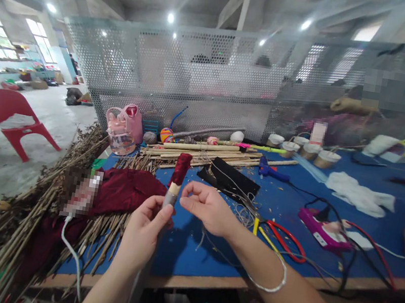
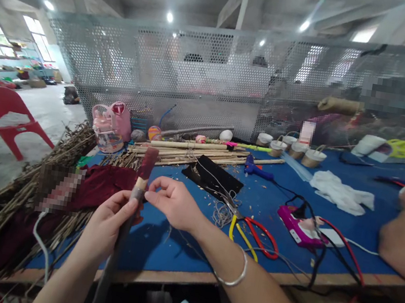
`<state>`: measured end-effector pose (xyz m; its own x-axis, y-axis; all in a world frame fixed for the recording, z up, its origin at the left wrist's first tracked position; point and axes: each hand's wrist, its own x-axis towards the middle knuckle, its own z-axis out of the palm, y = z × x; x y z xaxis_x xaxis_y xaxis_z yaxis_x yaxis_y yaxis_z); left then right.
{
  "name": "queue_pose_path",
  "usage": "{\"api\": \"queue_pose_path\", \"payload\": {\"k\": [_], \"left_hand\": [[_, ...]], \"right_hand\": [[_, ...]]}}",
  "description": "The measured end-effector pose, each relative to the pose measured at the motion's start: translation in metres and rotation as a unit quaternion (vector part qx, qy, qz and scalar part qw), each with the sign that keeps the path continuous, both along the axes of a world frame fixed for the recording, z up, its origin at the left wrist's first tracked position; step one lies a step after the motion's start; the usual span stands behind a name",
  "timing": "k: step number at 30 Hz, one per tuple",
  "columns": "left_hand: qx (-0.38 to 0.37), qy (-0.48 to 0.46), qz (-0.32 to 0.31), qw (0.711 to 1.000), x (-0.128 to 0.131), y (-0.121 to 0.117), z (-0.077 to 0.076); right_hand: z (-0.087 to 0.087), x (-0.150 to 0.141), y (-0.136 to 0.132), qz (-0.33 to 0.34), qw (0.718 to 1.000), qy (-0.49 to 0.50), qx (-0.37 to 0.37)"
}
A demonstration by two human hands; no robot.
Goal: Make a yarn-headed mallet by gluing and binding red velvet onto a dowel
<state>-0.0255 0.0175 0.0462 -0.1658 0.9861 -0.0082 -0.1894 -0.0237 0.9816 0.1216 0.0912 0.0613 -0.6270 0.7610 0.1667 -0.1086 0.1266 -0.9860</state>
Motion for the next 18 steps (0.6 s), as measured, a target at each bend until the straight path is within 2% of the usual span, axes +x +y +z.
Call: {"api": "queue_pose_path", "payload": {"k": [7,14,16,18], "left_hand": [[0.033,-0.02,0.008,0.999,0.009,-0.001,-0.004],[0.032,-0.03,0.0,0.999,0.008,-0.003,-0.008],[0.036,-0.022,-0.003,0.999,0.006,-0.003,-0.008],[0.035,-0.018,-0.005,0.999,0.005,-0.003,-0.009]], "right_hand": [[-0.002,-0.001,-0.023,-0.065,0.987,-0.051,0.139],[-0.004,0.003,-0.024,-0.068,0.932,-0.088,0.345],[-0.006,0.004,-0.021,-0.066,0.918,-0.099,0.379],[-0.006,0.004,-0.017,-0.073,0.917,-0.109,0.377]]}}
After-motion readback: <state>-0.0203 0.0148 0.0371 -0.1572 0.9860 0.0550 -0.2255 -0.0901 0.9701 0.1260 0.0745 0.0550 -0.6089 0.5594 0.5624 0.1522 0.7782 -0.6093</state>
